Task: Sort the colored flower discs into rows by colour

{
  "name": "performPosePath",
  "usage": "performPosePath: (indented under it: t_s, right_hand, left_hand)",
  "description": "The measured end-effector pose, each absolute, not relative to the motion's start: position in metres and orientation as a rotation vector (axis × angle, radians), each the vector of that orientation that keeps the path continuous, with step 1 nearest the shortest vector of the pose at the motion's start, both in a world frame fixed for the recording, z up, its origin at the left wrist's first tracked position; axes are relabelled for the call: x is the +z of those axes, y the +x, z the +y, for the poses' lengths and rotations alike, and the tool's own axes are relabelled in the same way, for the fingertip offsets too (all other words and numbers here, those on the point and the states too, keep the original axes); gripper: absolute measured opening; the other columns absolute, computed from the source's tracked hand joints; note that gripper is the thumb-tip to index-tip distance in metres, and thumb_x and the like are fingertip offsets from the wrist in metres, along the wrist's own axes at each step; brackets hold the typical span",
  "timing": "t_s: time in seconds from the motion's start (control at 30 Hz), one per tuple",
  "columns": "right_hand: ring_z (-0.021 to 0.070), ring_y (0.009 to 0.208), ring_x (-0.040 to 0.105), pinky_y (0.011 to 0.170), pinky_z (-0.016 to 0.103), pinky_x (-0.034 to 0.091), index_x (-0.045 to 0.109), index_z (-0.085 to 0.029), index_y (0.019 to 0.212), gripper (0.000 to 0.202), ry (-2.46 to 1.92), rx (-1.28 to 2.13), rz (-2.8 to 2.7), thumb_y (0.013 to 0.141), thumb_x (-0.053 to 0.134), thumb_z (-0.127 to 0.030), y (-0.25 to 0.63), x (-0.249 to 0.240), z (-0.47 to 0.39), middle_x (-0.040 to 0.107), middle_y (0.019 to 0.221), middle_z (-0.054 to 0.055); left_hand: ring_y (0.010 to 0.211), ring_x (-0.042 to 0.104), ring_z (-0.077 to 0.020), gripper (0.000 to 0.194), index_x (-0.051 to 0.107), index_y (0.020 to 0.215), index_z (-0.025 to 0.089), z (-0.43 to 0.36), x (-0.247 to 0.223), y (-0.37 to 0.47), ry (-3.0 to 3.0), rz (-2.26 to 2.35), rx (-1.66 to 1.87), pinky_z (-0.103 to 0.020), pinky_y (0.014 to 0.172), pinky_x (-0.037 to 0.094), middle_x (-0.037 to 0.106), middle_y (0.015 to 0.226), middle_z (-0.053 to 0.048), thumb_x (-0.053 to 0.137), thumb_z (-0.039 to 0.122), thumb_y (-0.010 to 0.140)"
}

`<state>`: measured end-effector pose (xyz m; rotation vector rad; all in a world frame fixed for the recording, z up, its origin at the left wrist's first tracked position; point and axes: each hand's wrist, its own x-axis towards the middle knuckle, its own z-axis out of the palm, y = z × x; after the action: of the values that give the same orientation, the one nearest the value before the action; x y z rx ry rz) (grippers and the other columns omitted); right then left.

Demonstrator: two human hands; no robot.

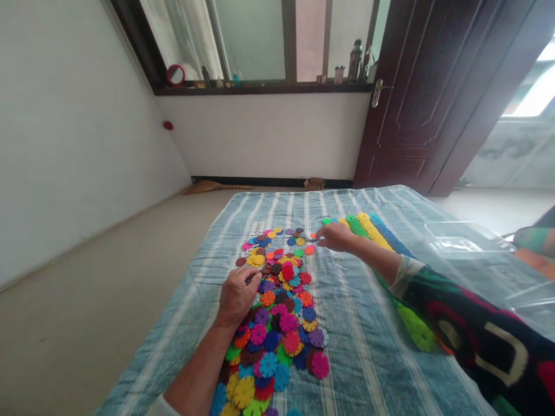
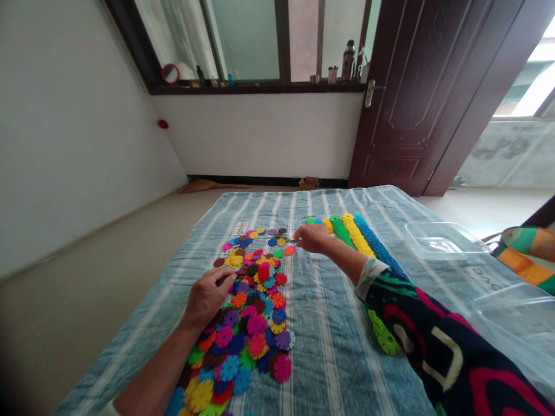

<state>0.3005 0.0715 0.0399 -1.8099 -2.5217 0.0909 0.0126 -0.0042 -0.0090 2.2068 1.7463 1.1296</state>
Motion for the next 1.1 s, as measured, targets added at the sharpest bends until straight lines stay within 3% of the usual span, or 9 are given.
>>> performPosePath:
  t_s: [0.17,0.3,0.43,0.67,1.1]
  right_hand:
    - [0.0201,0.097,0.063,0.072,0.023,0.044,0.070,-0.032,0.107,0.030,-1.605,0.287,-2.591,0.080,0.059,-0.034,0.248,0.033,0.056,0.070,0.107,0.001]
    - [0.0208,0.093,0.064,0.068,0.023,0.044,0.070,-0.027,0.108,0.034,-1.566,0.388,-2.578,0.076,0.062,-0.034,0.230,0.024,0.054,0.071,0.102,0.003]
    - [0.0182,0.083,0.064,0.064,0.021,0.043,0.072,-0.025,0.106,0.033,-1.559,0.462,-2.541,0.075,0.063,-0.033,0.227,0.018,0.053,0.072,0.088,0.003]
    - [0.0150,0.077,0.062,0.063,0.020,0.042,0.074,-0.025,0.097,0.026,-1.562,0.517,-2.411,0.073,0.066,-0.028,0.228,0.012,0.048,0.070,0.082,0.000]
    - [0.0100,0.047,0.056,0.046,0.018,0.042,0.072,-0.015,0.083,0.017,-1.561,0.813,-2.136,0.070,0.062,-0.015,0.238,0.007,0.052,0.060,0.051,-0.004]
  left_hand:
    - [0.083,0.063,-0.0191,0.023,0.066,0.071,0.020,-0.006,-0.009,0.014,2.260,1.699,1.105,-0.031,0.082,0.048,0.070,0.079,-0.005,0.049,0.032,0.077]
    - [0.079,0.062,-0.0182,0.021,0.066,0.070,0.019,-0.005,-0.011,0.014,2.290,1.680,1.089,-0.031,0.079,0.048,0.069,0.076,-0.004,0.049,0.029,0.077]
    - [0.079,0.062,-0.0177,0.020,0.067,0.070,0.020,-0.004,-0.012,0.014,2.298,1.699,1.095,-0.030,0.079,0.047,0.069,0.076,-0.004,0.049,0.026,0.077]
    - [0.078,0.062,-0.0181,0.021,0.066,0.067,0.020,-0.003,-0.014,0.015,2.288,1.696,1.107,-0.030,0.077,0.047,0.069,0.074,-0.004,0.048,0.027,0.076]
    - [0.078,0.062,-0.0183,0.021,0.064,0.066,0.019,-0.002,-0.013,0.016,2.283,1.708,1.057,-0.030,0.078,0.047,0.068,0.075,-0.005,0.048,0.026,0.077]
